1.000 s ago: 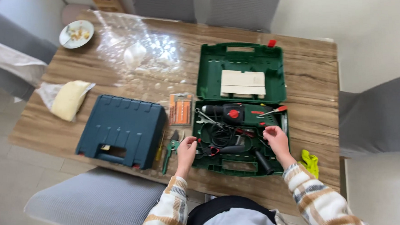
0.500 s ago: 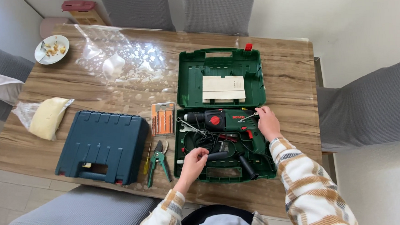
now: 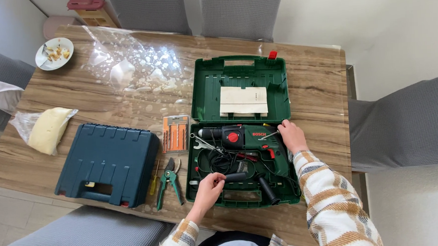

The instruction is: The person wipes a blue toolbox and a green Bosch toolbox with a yellow cloth, then opens the green toolbox and removes several tools including pliers, a drill, and a screwdriver, placing them on the table. The person continues to remove and arrange tools on the table.

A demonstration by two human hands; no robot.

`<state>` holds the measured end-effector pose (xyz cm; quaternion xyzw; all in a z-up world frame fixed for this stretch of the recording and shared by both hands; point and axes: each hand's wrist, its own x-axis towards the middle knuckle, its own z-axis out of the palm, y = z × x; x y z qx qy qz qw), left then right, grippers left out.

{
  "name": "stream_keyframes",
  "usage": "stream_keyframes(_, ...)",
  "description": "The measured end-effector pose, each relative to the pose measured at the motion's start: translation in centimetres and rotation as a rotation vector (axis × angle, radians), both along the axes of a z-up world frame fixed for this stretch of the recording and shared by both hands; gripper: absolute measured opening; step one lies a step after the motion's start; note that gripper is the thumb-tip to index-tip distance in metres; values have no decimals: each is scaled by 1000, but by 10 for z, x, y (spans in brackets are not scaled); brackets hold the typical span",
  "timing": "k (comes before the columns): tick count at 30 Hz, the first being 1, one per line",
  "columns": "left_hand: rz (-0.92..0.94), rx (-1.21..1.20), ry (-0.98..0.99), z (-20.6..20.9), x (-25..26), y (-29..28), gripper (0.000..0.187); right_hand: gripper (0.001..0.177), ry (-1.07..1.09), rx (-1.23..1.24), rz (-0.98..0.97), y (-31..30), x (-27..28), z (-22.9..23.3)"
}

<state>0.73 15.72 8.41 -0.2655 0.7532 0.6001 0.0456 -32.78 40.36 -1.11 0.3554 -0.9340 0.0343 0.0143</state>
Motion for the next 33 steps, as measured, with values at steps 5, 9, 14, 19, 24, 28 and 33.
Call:
stream_keyframes(5,-6,-3,3,-1,-4,1,18,9,72,1,20,4,6,20)
stream_keyframes(9,17,16,33,6,-5,3,19,17,-61,-88,-86,2,17,30)
stream_keyframes(14,38,16,80,1,-9,4,21,27,-677,-653,-150,-34,67,28)
stream_keyframes(19,132,59,102,-5,-10,0,27,33,-1234,-930,-246,-86,157,79)
stream_keyframes(24,274,88,88,-2,3,-12,44,33,-1441,-994,-332,-132,212,81)
stream_keyframes(28,361,53,68,-30,16,-22,33,33,-1494,-943,-347,-158,235,68)
stream_keyframes(33,527,115,177,-79,45,-57,25,42,-1520,-846,-317,-177,254,61)
